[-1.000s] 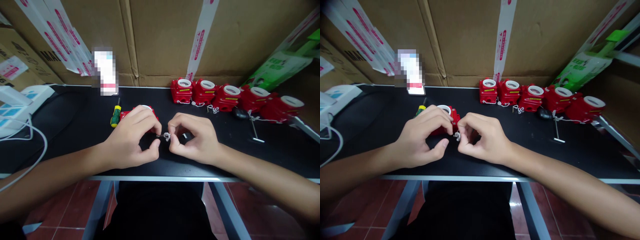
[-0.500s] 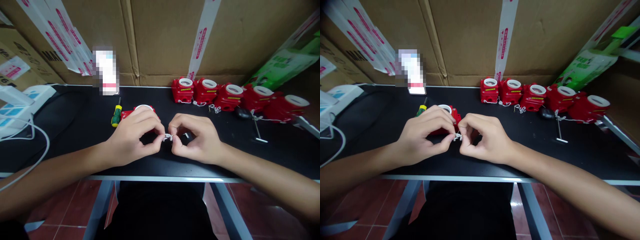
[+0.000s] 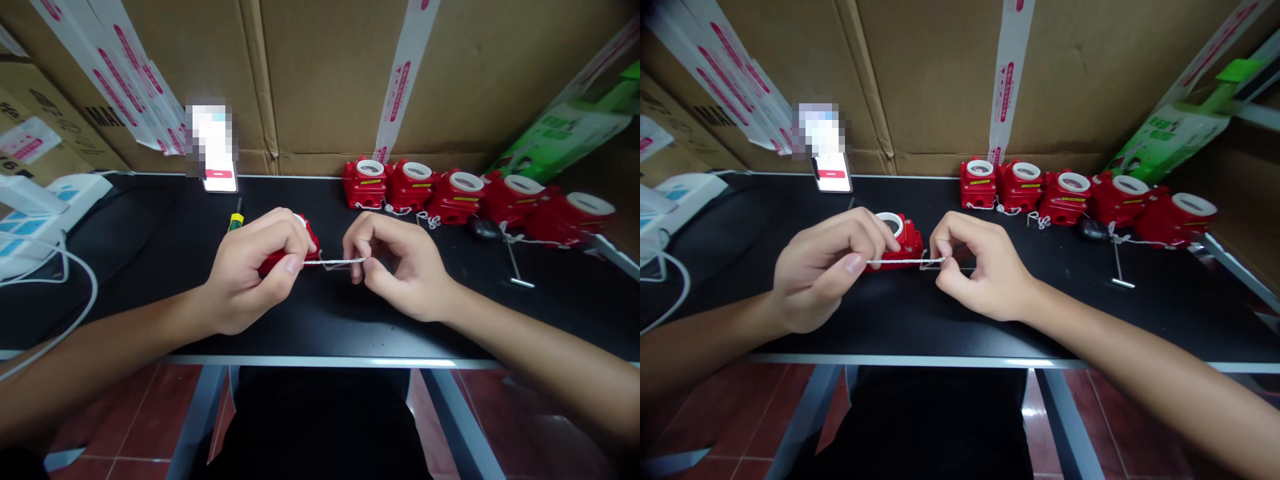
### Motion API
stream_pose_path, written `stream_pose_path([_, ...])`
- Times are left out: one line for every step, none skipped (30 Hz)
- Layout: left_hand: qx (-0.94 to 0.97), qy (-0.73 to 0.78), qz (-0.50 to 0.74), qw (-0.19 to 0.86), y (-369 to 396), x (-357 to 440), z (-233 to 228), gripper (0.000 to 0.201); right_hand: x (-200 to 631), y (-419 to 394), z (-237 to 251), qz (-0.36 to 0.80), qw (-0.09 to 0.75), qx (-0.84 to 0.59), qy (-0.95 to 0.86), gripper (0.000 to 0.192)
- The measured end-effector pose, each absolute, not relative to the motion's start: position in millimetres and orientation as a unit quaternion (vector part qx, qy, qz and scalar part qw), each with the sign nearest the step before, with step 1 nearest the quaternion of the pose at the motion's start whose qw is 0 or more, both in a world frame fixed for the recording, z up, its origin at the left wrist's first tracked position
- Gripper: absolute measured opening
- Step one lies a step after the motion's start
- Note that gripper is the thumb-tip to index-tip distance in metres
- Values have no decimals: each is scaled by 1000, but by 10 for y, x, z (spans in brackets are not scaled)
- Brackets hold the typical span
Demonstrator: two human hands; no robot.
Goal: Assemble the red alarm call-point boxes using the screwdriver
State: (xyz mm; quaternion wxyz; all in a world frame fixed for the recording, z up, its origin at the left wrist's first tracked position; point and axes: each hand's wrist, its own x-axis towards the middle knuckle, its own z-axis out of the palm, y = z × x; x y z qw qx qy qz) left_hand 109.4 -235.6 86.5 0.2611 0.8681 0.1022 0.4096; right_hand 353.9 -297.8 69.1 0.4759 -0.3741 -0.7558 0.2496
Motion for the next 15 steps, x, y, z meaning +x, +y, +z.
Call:
stream_pose_path([866, 97, 412, 264, -2359, 1091, 867, 28, 3545, -2971, 689, 276, 480, -371, -746, 21])
stream_pose_path([865, 90, 415, 269, -2360, 1085, 864, 29, 3553, -2963, 684, 309, 483, -365, -734, 21])
stream_pose_path([862, 82, 418, 276, -2357, 1075, 857, 31, 3561, -2952, 677, 345, 484, -358, -720, 20])
stream_pose_path([858, 71, 422, 283, -2352, 1061, 847, 32, 3570, -2939, 669, 381, 485, -348, -706, 20])
stream_pose_path([856, 58, 424, 290, -2345, 1045, 835, 32, 3580, -2925, 661, 413, 484, -338, -694, 19])
stream_pose_path([855, 42, 426, 295, -2337, 1028, 823, 31, 3592, -2910, 654, 436, 482, -330, -685, 18])
stream_pose_path([856, 26, 423, 297, -2330, 1012, 814, 30, 3605, -2895, 650, 448, 480, -326, -680, 17])
stream_pose_path([859, 11, 417, 297, -2324, 998, 810, 29, 3620, -2882, 647, 448, 477, -326, -682, 18])
stream_pose_path([864, 0, 407, 295, -2321, 988, 813, 28, 3636, -2870, 647, 440, 470, -329, -691, 18])
stream_pose_path([870, -8, 396, 293, -2321, 982, 824, 27, 3653, -2860, 648, 425, 457, -337, -705, 17])
stream_pose_path([875, -13, 386, 291, -2323, 981, 841, 28, 3671, -2853, 651, 406, 440, -348, -721, 14])
stream_pose_path([881, -16, 377, 286, -2327, 985, 864, 30, 3688, -2848, 655, 384, 415, -361, -742, 13])
stream_pose_path([886, -18, 370, 279, -2332, 991, 889, 32, 3703, -2845, 659, 360, 380, -378, -764, 18])
stream_pose_path([890, -23, 366, 272, -2337, 999, 913, 35, 3717, -2843, 662, 333, 334, -400, -786, 27])
stream_pose_path([894, -30, 360, 266, -2339, 1008, 933, 40, 3726, -2842, 664, 299, 283, -426, -806, 35])
